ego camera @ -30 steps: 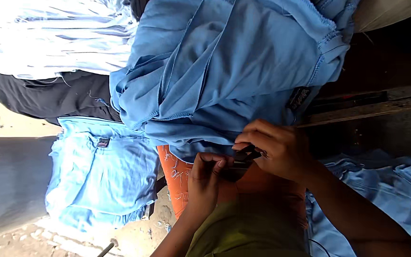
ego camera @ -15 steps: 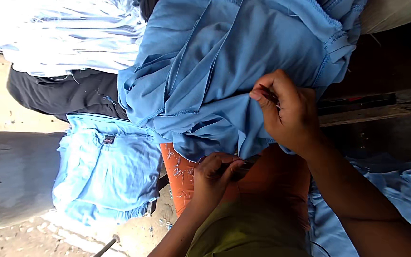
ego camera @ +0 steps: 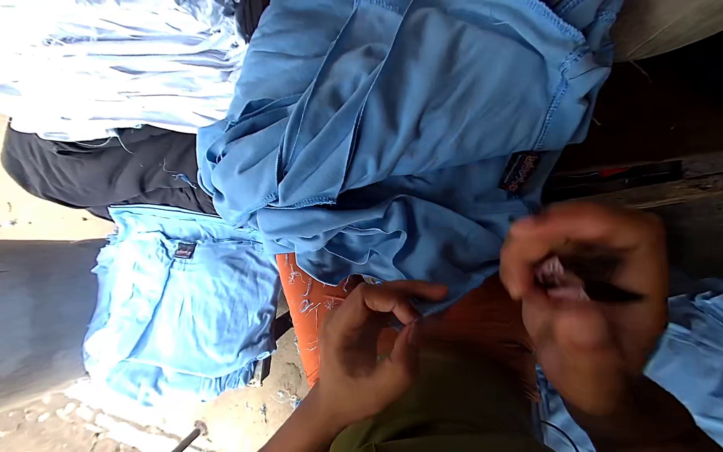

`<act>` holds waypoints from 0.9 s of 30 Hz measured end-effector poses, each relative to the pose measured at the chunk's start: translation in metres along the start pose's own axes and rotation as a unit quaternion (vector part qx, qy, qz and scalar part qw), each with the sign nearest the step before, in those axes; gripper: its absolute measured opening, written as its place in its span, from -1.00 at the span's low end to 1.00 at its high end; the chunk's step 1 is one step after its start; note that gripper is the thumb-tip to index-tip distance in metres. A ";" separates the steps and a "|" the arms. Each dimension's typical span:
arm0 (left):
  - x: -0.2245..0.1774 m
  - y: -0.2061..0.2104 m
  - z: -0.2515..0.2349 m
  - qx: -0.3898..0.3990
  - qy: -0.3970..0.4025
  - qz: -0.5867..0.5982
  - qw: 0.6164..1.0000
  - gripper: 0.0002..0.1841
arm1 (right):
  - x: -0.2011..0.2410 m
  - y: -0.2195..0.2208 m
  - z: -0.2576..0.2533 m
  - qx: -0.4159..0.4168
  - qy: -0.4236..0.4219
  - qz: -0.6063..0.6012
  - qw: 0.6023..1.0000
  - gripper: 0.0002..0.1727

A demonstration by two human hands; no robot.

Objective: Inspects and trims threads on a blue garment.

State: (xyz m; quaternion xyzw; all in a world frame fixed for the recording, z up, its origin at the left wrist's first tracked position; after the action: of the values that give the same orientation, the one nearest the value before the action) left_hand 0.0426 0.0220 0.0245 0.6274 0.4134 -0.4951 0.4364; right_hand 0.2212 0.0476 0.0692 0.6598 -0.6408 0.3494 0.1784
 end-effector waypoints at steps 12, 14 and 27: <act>0.023 -0.008 -0.011 0.096 -0.028 0.070 0.993 -0.87 | -0.018 0.068 0.072 0.004 0.362 -0.527 0.769 -0.60; 0.025 -0.010 -0.010 0.096 -0.029 0.063 0.993 -0.89 | -0.019 0.069 0.071 -0.002 0.369 -0.542 0.755 -0.63; 0.019 -0.012 -0.014 0.118 -0.060 0.198 0.971 -0.95 | -0.013 0.019 0.056 0.029 -0.023 0.205 0.978 -0.40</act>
State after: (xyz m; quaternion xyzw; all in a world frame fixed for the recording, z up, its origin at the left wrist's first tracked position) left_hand 0.0386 0.0402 0.0056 0.7131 0.1930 -0.4805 0.4727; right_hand 0.2167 0.0167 0.0179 0.5274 -0.7559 0.3818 0.0688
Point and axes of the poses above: each hand's wrist, its own z-axis away from the middle knuckle, its own y-axis out of the palm, x = y × z, the point moved 5 cm from there along -z, towards the middle knuckle, and after that the axes turned 14 degrees about -y, right-handed, at the moved point
